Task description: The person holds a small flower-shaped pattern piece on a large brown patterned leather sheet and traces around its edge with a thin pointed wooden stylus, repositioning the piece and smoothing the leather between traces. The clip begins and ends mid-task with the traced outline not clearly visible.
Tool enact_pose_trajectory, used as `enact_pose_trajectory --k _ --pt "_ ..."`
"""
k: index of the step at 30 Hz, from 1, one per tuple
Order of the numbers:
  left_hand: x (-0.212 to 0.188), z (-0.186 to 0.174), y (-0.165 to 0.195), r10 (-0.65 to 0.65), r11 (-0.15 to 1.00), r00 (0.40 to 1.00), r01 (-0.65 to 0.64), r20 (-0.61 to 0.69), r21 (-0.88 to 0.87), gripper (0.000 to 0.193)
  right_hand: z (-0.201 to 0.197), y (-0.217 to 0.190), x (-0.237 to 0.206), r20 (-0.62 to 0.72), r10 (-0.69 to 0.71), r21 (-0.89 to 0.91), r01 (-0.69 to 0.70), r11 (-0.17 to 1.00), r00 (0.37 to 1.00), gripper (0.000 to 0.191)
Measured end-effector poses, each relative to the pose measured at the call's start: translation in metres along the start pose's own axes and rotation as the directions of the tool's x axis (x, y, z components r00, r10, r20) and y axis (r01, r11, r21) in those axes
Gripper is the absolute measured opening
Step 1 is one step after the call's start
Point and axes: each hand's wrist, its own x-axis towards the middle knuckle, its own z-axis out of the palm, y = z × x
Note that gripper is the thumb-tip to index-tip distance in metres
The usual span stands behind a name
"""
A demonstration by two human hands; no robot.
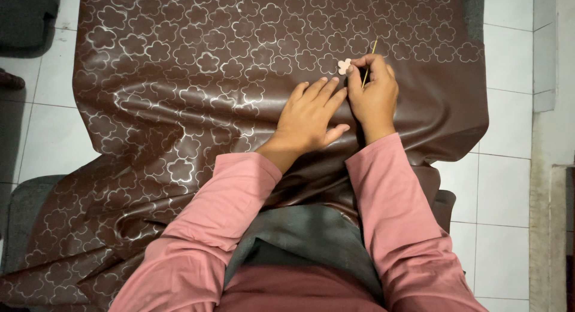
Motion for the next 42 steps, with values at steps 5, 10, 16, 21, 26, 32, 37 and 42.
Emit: enact_pose_trajectory --k 5,10,16,21,26,32,37,42 --pt "0.000 -0.001 0.001 -0.007 1.000 1.000 0.006 0.016 0.008 0.074 0.000 -0.001 -0.001 0.000 -0.014 0.014 0.014 1.000 1.000 0.013" --pt "0.000 -0.003 0.002 -0.004 1.000 1.000 0.004 0.005 0.008 0.073 -0.001 -0.001 -0.001 0.003 -0.018 0.017 0.018 1.000 1.000 0.013" --pt "0.000 -0.005 0.002 -0.005 1.000 1.000 0.005 0.010 0.010 0.073 -0.001 -0.002 -0.001 0.008 -0.017 0.008 0.017 1.000 1.000 0.012" --pt "0.001 -0.007 0.004 -0.012 1.000 1.000 0.012 0.019 0.003 0.074 -0.002 -0.003 -0.002 0.010 -0.023 0.026 0.022 0.999 1.000 0.012" --pt "0.000 -0.010 0.005 -0.014 1.000 1.000 0.014 0.024 0.010 0.074 -0.001 -0.004 -0.002 0.004 -0.026 0.016 0.026 1.000 1.000 0.013" --pt "0.001 -0.011 0.005 -0.012 1.000 1.000 0.012 0.022 0.005 0.074 -0.001 -0.004 -0.002 -0.002 -0.020 0.052 0.020 0.998 1.000 0.014" --pt "0.001 -0.011 0.005 -0.011 1.000 1.000 0.011 0.020 0.004 0.073 -0.002 -0.004 -0.003 0.003 -0.016 0.019 0.016 1.000 1.000 0.014" --pt "0.001 -0.011 0.005 -0.004 1.000 1.000 0.004 0.002 -0.002 0.073 -0.002 -0.005 -0.002 -0.002 -0.035 0.010 0.035 0.999 0.999 0.013"
